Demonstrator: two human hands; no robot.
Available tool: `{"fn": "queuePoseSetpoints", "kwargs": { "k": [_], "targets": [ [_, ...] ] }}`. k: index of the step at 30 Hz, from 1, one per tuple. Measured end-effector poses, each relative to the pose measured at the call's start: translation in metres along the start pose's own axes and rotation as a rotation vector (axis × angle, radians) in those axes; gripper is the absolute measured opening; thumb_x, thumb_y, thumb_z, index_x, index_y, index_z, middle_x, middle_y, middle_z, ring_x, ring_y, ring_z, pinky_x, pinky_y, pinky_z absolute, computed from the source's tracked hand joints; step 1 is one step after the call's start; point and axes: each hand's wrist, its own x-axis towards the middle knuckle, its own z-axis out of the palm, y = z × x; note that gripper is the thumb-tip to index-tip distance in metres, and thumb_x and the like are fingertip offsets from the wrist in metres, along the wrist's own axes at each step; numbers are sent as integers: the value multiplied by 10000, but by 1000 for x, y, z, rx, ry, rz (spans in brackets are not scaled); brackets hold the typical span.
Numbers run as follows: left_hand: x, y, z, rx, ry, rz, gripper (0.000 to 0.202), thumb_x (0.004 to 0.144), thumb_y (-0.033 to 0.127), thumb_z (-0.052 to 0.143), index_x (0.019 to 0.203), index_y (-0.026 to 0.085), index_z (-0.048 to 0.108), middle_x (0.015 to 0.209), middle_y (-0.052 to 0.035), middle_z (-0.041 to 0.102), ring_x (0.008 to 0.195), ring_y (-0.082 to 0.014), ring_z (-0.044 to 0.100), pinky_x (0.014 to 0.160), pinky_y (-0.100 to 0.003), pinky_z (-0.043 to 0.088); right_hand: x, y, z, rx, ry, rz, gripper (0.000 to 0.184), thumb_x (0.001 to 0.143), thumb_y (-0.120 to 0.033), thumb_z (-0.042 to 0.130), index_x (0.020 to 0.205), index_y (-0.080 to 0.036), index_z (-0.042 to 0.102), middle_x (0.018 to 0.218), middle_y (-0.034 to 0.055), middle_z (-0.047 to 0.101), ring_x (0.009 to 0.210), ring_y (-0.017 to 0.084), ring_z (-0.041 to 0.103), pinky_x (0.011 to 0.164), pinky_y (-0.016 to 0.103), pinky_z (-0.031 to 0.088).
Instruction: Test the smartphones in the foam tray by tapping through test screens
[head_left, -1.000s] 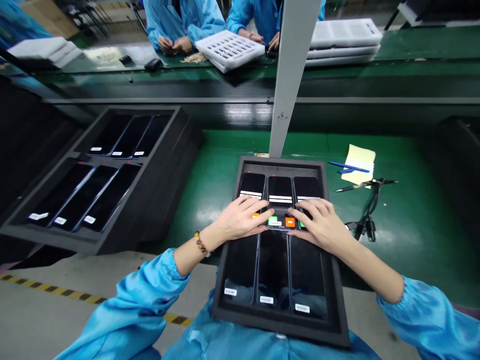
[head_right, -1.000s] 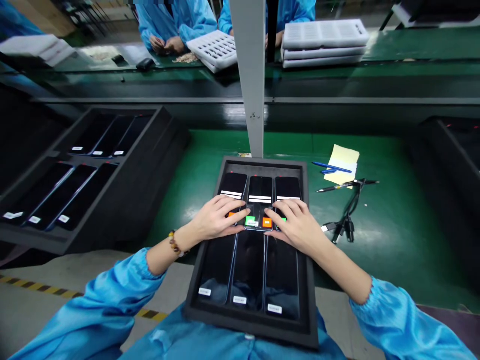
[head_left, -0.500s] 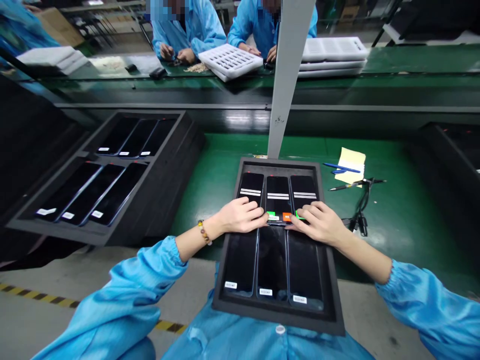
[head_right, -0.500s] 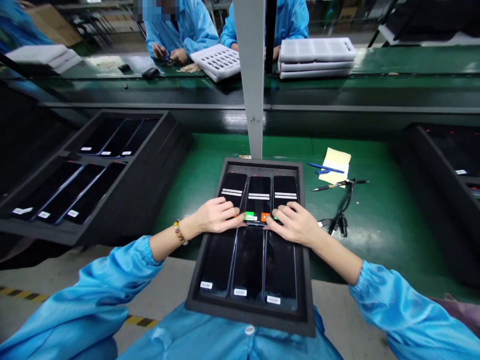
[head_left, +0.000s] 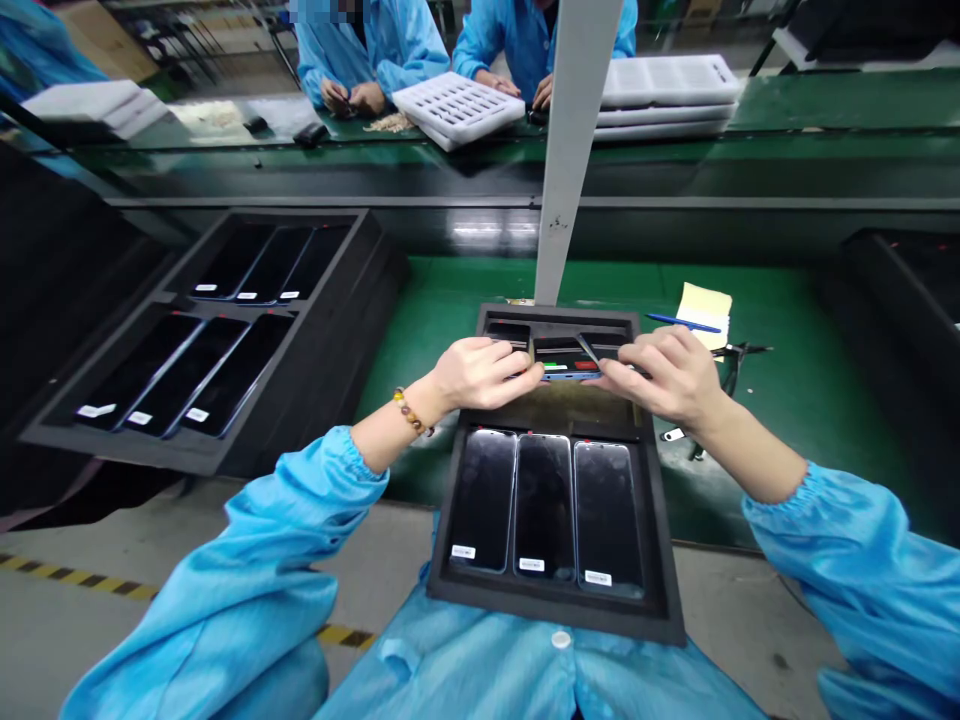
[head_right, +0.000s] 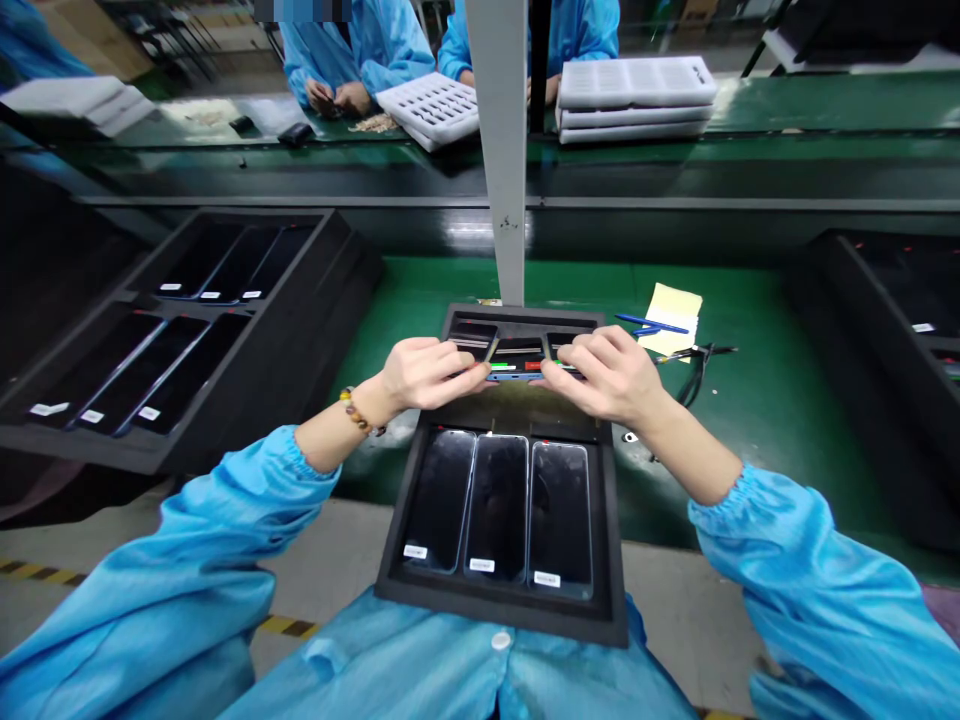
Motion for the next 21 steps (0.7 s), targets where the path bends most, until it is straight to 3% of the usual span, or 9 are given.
{"fn": "queuePoseSetpoints", "kwargs": {
  "k": [4, 7, 10, 13, 16, 18, 21],
  "targets": [
    [-14, 0, 19, 140, 31, 202, 273, 1112, 375, 512, 1085, 324, 779, 911, -38, 792, 635, -156, 613, 554, -357, 348, -19, -9, 20, -42, 35, -136, 104, 1060, -436, 668, 1085, -378, 751, 951, 9, 763, 895, 202, 636, 843, 432, 485],
    [-26, 2, 38, 241, 207, 414, 178, 1080, 261, 587, 1014, 276, 751, 810, -9, 764, 595, -126, 586, 507, -322, 292, -34, -18, 39, -85, 244, -339, 106, 998, -299, 768, 1071, -365, 730, 910, -34, 766, 847, 159, 643, 794, 371, 487],
    [-34, 8, 52, 318, 351, 483, 94, 1064, 281, 664, 999, 247, 723, 787, -2, 746, 626, -118, 608, 529, -310, 314, -42, -27, 49, -103, 346, -396, 218, 945, -229, 826, 1090, -349, 716, 931, -44, 776, 882, 151, 669, 816, 356, 503],
    [-42, 17, 56, 361, 386, 435, 155, 1052, 390, 714, 1060, 235, 717, 836, -14, 754, 691, -135, 638, 599, -321, 387, -48, -35, 47, -115, 301, -328, 236, 949, -333, 844, 1134, -294, 704, 995, 7, 797, 931, 196, 691, 869, 394, 534],
    [-55, 22, 56, 336, 388, 359, 282, 1016, 481, 752, 1132, 224, 723, 921, -40, 771, 754, -162, 659, 671, -338, 451, -61, -39, 41, -38, 240, -199, 412, 933, -408, 852, 1263, -238, 674, 1098, 67, 814, 1071, 275, 708, 949, 460, 547],
    [-68, 22, 55, 286, 390, 232, 337, 987, 527, 772, 1158, 238, 737, 950, -57, 768, 806, -190, 680, 714, -357, 477, -71, -41, 39, 27, 209, -104, 489, 937, -410, 835, 1352, -231, 650, 1180, 94, 807, 1182, 317, 700, 1000, 500, 535],
    [-87, 17, 55, 216, 410, -69, 334, 960, 532, 784, 1156, 263, 767, 1011, -90, 749, 929, -249, 701, 805, -405, 509, -76, -49, 39, 62, 168, 16, 453, 976, -392, 767, 1380, -226, 643, 1241, 122, 788, 1265, 348, 675, 1057, 543, 490]
  ]
}}
